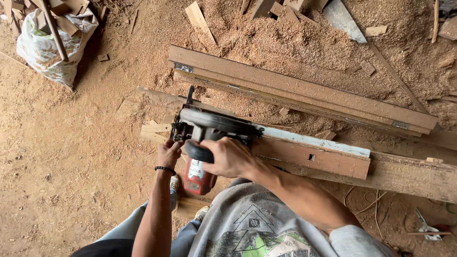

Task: The person cuts a wood plank using a circular saw. They then pick up the cut piece and another plank, aligning them by hand to check the fit.

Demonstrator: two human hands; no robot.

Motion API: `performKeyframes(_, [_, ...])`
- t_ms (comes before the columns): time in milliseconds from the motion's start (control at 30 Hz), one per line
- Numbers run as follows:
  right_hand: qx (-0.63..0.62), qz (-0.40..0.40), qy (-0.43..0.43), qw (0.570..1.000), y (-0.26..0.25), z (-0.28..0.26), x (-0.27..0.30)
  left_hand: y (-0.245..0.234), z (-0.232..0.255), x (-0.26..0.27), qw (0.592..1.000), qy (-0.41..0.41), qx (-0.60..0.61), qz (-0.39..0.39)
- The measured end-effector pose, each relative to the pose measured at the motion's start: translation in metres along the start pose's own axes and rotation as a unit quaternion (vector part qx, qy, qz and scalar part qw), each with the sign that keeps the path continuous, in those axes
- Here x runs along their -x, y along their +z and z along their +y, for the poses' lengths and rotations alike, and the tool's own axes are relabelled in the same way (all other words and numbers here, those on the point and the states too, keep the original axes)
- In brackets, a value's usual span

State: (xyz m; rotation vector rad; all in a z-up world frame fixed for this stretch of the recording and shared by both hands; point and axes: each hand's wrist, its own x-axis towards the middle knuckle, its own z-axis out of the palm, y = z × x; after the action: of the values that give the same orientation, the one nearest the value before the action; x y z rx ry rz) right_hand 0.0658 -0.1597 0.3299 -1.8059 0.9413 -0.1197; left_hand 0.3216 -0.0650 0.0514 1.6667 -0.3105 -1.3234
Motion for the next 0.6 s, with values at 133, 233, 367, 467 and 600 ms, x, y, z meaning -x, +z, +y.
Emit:
performKeyframes(133, [-0.004,0.029,-0.024,0.999,-0.012,0.014,0.029,0.022,-0.005,-0.007,0.997,0.009,-0.075,-0.028])
performKeyframes(233, [0.028,0.041,-0.020,0.999,-0.036,0.017,0.054,0.059,-0.031,-0.008,0.998,0.014,-0.038,-0.052])
performKeyframes(367, [0.059,0.058,0.022,0.996,-0.076,0.017,0.101,0.128,-0.045,0.027,0.991,0.004,-0.009,-0.133])
performKeyframes(467, [0.082,0.069,0.045,0.993,-0.102,0.041,0.148,0.175,-0.028,0.083,0.977,-0.014,-0.019,-0.214])
performKeyframes(600, [0.192,0.095,0.137,0.967,-0.135,0.081,0.217,0.206,-0.042,0.117,0.932,0.006,-0.066,-0.356])
